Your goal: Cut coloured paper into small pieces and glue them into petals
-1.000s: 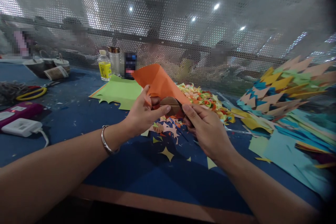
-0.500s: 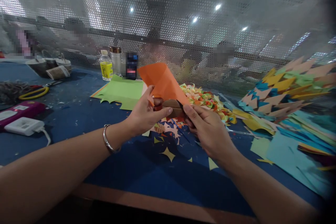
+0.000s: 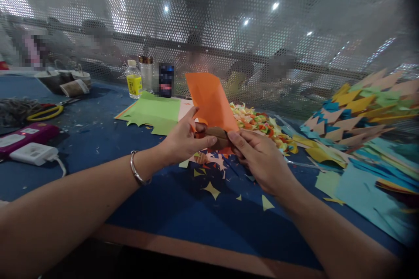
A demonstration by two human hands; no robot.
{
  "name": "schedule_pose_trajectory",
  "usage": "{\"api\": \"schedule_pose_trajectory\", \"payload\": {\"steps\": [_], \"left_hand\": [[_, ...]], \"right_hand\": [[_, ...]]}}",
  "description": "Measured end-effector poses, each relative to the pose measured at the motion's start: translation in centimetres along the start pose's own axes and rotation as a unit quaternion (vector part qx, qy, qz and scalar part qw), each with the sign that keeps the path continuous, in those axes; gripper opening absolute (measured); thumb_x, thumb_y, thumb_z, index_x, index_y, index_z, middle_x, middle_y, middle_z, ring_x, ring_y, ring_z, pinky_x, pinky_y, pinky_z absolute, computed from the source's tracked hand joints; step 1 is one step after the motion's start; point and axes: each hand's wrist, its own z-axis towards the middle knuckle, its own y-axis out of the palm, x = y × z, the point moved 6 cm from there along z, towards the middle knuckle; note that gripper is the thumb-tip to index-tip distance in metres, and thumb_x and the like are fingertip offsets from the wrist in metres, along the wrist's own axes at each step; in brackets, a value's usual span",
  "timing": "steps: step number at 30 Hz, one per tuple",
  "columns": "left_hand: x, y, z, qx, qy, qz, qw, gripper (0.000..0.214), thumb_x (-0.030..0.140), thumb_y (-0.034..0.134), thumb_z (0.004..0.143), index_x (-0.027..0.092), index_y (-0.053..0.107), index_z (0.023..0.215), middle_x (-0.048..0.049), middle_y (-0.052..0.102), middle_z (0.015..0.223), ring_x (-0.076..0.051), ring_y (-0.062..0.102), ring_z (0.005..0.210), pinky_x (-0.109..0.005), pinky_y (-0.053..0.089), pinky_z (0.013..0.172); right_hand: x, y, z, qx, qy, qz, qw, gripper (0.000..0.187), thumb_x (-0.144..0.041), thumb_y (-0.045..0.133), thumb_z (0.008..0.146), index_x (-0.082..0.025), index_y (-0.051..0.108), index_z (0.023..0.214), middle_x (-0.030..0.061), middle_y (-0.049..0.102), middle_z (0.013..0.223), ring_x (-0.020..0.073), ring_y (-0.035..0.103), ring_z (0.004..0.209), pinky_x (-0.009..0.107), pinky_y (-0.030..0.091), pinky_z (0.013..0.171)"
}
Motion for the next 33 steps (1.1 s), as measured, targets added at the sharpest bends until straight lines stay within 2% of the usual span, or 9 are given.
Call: {"api": "schedule_pose_trajectory", "payload": {"steps": [4, 9, 13, 16, 19, 22, 25, 28, 33], "left_hand": [[-0.1, 0.4, 0.0, -0.042, -0.023, 0.046, 0.998, 0.101, 0.013, 0.077, 0.064, 0.006, 0.017, 0.146, 0.0062, 0.058, 0.061, -0.016, 0.060, 0.066, -0.034, 0.046, 0.076], [0.2, -0.3, 0.6, -0.018, 0.009, 0.027, 0.999, 0.081, 0.013, 0.076, 0.066, 0.010, 0.034, 0.136, 0.0002, 0.066, 0.070, -0.017, 0.063, 0.070, -0.036, 0.045, 0.084], [-0.2, -0.6, 0.7, -0.013, 0.008, 0.026, 1.000, 0.074, 0.013, 0.075, 0.065, 0.013, 0.040, 0.131, 0.0058, 0.059, 0.061, -0.014, 0.059, 0.064, -0.031, 0.046, 0.075], [-0.8, -0.2, 0.5, -0.037, -0.030, 0.011, 0.999, 0.080, 0.011, 0.075, 0.064, 0.013, 0.037, 0.134, 0.0051, 0.060, 0.061, -0.013, 0.058, 0.062, -0.032, 0.047, 0.071], [-1.4, 0.4, 0.2, -0.069, -0.066, -0.028, 0.995, 0.090, 0.011, 0.077, 0.063, 0.017, 0.030, 0.140, 0.0022, 0.066, 0.067, -0.016, 0.062, 0.065, -0.034, 0.048, 0.072], [-1.9, 0.6, -0.2, -0.059, -0.095, -0.063, 0.992, 0.088, 0.012, 0.080, 0.060, 0.017, 0.034, 0.135, 0.0017, 0.066, 0.068, -0.018, 0.066, 0.070, -0.034, 0.049, 0.072], [-2.8, 0.7, -0.6, -0.025, -0.143, -0.128, 0.981, 0.066, 0.016, 0.084, 0.059, 0.018, 0.050, 0.115, -0.0008, 0.067, 0.075, -0.017, 0.066, 0.071, -0.030, 0.050, 0.066], [-3.4, 1.3, -1.2, -0.024, -0.189, -0.156, 0.969, 0.041, 0.025, 0.084, 0.064, 0.016, 0.060, 0.097, -0.0037, 0.067, 0.084, -0.013, 0.063, 0.071, -0.023, 0.046, 0.057], [-2.7, 1.3, -1.4, 0.006, -0.176, -0.146, 0.973, 0.029, 0.029, 0.079, 0.070, 0.016, 0.059, 0.086, -0.0011, 0.063, 0.078, -0.010, 0.058, 0.066, -0.022, 0.045, 0.052]], "right_hand": [[0.3, 0.1, 0.1, -0.014, 0.016, 0.022, 1.000, 0.051, -0.065, 0.055, 0.084, -0.020, 0.045, 0.061, -0.0050, 0.037, 0.054, 0.0066, 0.030, 0.044, 0.021, 0.020, 0.038], [0.9, 0.1, 0.1, -0.023, 0.048, 0.085, 0.995, 0.050, -0.066, 0.058, 0.081, -0.020, 0.049, 0.067, -0.0056, 0.040, 0.055, 0.0059, 0.029, 0.042, 0.021, 0.020, 0.038], [0.8, -0.1, -0.1, -0.008, 0.037, 0.096, 0.995, 0.045, -0.064, 0.059, 0.082, -0.019, 0.057, 0.074, -0.0064, 0.040, 0.054, 0.0056, 0.029, 0.041, 0.021, 0.019, 0.038], [0.4, -0.1, -0.1, -0.001, 0.006, 0.065, 0.998, 0.038, -0.057, 0.064, 0.081, -0.019, 0.062, 0.081, -0.0047, 0.048, 0.057, 0.0082, 0.040, 0.046, 0.022, 0.029, 0.041], [-0.1, 0.2, 0.0, -0.001, -0.025, 0.029, 0.999, 0.033, -0.050, 0.071, 0.077, -0.018, 0.065, 0.084, 0.0015, 0.063, 0.072, 0.0140, 0.057, 0.063, 0.025, 0.045, 0.056], [-0.3, 0.4, 0.1, 0.010, -0.031, 0.020, 0.999, 0.031, -0.047, 0.073, 0.076, -0.018, 0.065, 0.081, 0.0025, 0.065, 0.074, 0.0158, 0.060, 0.067, 0.028, 0.049, 0.063], [-0.2, 0.2, -0.1, 0.026, -0.017, 0.042, 0.999, 0.030, -0.047, 0.071, 0.078, -0.018, 0.063, 0.084, 0.0018, 0.064, 0.074, 0.0152, 0.059, 0.066, 0.028, 0.048, 0.061], [-0.1, 0.1, -0.3, 0.033, 0.003, 0.080, 0.996, 0.030, -0.047, 0.070, 0.079, -0.020, 0.060, 0.086, 0.0007, 0.062, 0.074, 0.0141, 0.056, 0.063, 0.026, 0.043, 0.054], [0.3, 0.2, -0.4, 0.017, 0.019, 0.083, 0.996, 0.034, -0.053, 0.067, 0.081, -0.020, 0.061, 0.086, -0.0033, 0.049, 0.064, 0.0094, 0.040, 0.051, 0.023, 0.029, 0.044]]}}
